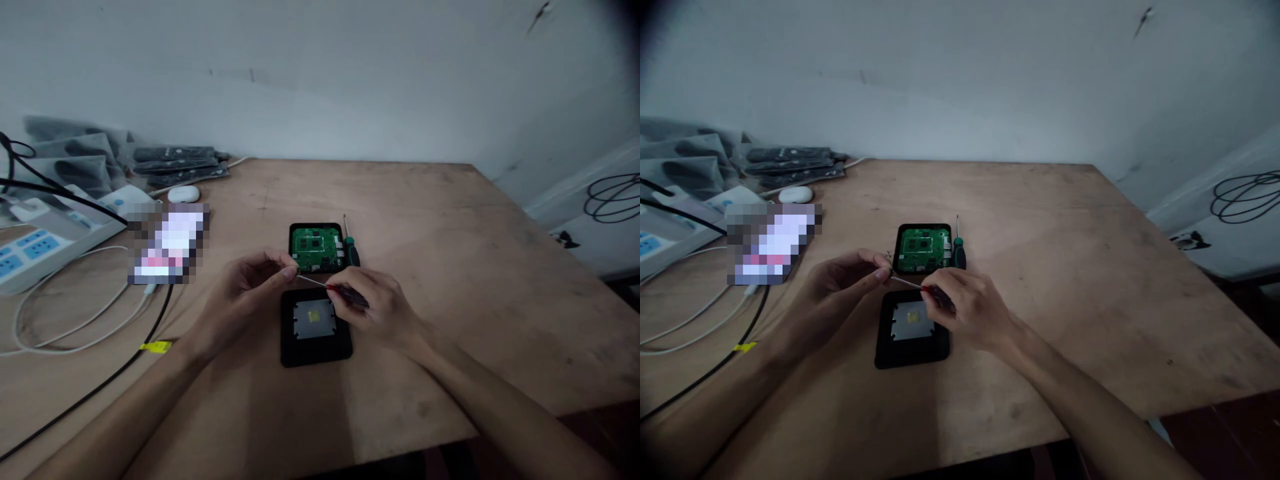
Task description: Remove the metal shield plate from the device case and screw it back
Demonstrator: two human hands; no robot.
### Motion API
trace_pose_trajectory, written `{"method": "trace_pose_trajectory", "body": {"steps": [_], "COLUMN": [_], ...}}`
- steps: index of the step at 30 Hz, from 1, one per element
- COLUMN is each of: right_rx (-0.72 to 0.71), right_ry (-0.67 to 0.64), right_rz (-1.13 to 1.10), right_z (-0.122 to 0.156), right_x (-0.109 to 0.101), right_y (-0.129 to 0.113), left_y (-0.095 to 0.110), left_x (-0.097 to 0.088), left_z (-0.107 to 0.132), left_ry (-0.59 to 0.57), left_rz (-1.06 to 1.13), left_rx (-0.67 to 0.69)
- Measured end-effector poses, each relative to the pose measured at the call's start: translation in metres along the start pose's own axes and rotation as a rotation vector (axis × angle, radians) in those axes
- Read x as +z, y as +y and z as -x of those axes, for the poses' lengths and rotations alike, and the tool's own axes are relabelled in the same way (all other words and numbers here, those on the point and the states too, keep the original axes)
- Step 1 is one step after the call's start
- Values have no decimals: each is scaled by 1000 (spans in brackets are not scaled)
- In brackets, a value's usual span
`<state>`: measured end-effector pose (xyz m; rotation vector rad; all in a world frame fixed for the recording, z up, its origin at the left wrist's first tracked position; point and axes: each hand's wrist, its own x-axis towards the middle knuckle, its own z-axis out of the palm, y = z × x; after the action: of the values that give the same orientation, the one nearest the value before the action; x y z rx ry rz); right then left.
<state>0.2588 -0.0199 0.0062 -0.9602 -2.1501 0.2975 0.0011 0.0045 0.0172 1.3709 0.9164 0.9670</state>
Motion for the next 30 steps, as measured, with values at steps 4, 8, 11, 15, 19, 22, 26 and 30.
{"method": "trace_pose_trajectory", "body": {"steps": [4, 8, 11, 15, 19, 22, 26, 30], "right_rx": [-6, -4, 15, 113, 235, 276, 272, 232], "right_ry": [29, 60, 94, 122, 59, 52, 62, 63], "right_rz": [19, 43, 39, -103, -255, -300, -289, -285], "right_z": [1, 0, -1, -1, 1, 2, 1, 0], "right_x": [2, 3, 1, -4, -6, -5, -4, -5], "right_y": [0, -1, -4, -9, -10, -10, -9, -11], "left_y": [0, -1, 0, 2, 1, -1, -2, -1], "left_x": [3, 8, 11, 11, 9, 7, 5, 4], "left_z": [1, 2, 3, 4, 4, 4, 4, 3], "left_ry": [38, 91, 102, 123, 133, 122, 116, 106], "left_rz": [-26, -31, 7, 4, -6, 6, 10, -4], "left_rx": [-11, -23, -23, -2, 4, 18, 22, 10]}}
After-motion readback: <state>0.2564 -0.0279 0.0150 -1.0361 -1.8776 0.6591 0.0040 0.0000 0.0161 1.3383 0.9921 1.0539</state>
